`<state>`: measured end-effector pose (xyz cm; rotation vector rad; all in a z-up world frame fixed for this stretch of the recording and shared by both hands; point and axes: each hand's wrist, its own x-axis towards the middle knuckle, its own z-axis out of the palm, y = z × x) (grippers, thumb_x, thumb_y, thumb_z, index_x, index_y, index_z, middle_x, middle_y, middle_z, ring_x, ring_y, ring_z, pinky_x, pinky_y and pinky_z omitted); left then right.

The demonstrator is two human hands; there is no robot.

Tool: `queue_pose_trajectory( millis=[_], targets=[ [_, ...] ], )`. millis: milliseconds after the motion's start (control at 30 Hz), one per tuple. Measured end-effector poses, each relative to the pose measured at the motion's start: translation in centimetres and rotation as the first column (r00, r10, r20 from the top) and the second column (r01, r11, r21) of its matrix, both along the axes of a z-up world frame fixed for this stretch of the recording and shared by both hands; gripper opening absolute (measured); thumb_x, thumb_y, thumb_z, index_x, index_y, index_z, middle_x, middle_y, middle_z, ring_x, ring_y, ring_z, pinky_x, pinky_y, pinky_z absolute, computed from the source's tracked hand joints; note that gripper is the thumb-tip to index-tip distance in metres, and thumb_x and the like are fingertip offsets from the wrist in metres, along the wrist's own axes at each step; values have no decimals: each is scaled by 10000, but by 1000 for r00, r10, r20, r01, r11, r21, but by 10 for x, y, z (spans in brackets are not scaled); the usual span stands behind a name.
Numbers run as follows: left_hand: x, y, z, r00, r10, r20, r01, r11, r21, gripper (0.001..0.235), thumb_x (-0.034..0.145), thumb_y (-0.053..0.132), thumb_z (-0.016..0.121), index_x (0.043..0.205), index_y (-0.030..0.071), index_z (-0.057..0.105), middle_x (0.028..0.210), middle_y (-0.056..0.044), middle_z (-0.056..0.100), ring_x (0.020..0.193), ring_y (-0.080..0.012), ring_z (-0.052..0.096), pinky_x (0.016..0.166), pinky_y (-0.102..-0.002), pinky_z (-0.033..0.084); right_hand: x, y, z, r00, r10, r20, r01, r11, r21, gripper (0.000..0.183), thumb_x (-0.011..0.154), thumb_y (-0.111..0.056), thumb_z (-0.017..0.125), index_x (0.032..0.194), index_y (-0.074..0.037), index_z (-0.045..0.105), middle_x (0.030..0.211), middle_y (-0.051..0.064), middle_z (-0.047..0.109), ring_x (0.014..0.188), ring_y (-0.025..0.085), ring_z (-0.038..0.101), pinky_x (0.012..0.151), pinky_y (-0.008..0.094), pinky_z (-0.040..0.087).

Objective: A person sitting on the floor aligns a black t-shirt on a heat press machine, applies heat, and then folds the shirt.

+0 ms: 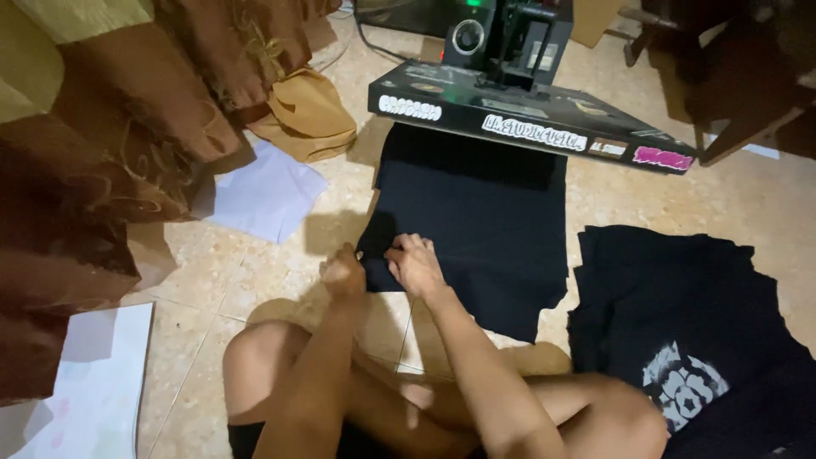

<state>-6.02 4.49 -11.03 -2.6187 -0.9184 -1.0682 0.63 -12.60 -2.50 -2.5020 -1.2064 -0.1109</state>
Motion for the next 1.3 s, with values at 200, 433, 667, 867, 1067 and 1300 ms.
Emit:
queue_pose_trajectory(
  millis=[200, 433, 667, 867, 1067, 1300],
  targets=[
    [34, 1, -10, 743, -317, -590, -77, 835, -545, 264, 884, 210, 519, 841, 173, 777, 828, -47, 778, 875, -270, 785, 682, -424, 564, -3, -1, 1, 998, 61, 30, -64, 993, 95, 218, 916, -432, 520, 889, -305, 696, 1030, -31, 643, 1068, 223, 569, 907, 413, 429],
    [25, -6, 91, 844, -211, -493, -154, 785, -600, 296, 952, 343, 531, 1033, 160, 750, 951, -89, 733, 994, -295, 703, 817, -424, 529, 35, -99, 35, 917, -364, -165, 396, 881, 260, 123, 881, -331, 677, 933, -255, 758, 1020, 8, 715, 1060, 241, 668, 871, 388, 571],
    [80, -107, 183, 788, -616, -21, 569, 741, -357, 439, 933, 279, 616, 1316, 64, 604, 1276, -198, 590, 1222, -373, 556, 1031, -559, 411, 27, -167, 80, 741, -656, -144, 647, 754, -113, 612, 1063, -470, 426, 1553, -103, 404, 1619, 279, 329, 1512, 438, 309, 1216, 578, 285],
    [83, -117, 160, 661, -672, -334, 573, 739, -354, 648, 1002, 548, 476, 1522, 162, 463, 1543, -167, 495, 1473, -296, 419, 1168, -617, 296, -5, -178, 90, 529, -813, -243, 680, 578, -451, 748, 1041, -670, 188, 1645, -230, 161, 1717, 145, 115, 1594, 301, 93, 1254, 593, 151],
    [58, -115, 173, 511, -693, -508, 537, 719, -441, 809, 931, 737, 414, 1560, 232, 363, 1623, -155, 331, 1538, -291, 256, 1193, -695, 173, 28, -247, -10, 244, -900, -362, 727, 417, -545, 588, 930, -690, 398, 1303, -235, 409, 1313, 66, 402, 1241, 251, 454, 940, 564, 380],
    [12, -157, 73, 595, -743, -308, 719, 663, -209, 644, 902, 326, 558, 1523, 217, 424, 1603, -101, 382, 1496, -308, 306, 1156, -712, 203, 60, -281, 399, 310, -931, -192, 922, 344, -180, 245, 901, -79, 446, 721, -20, 601, 687, 172, 602, 663, 309, 550, 613, 453, 436]
  ],
)
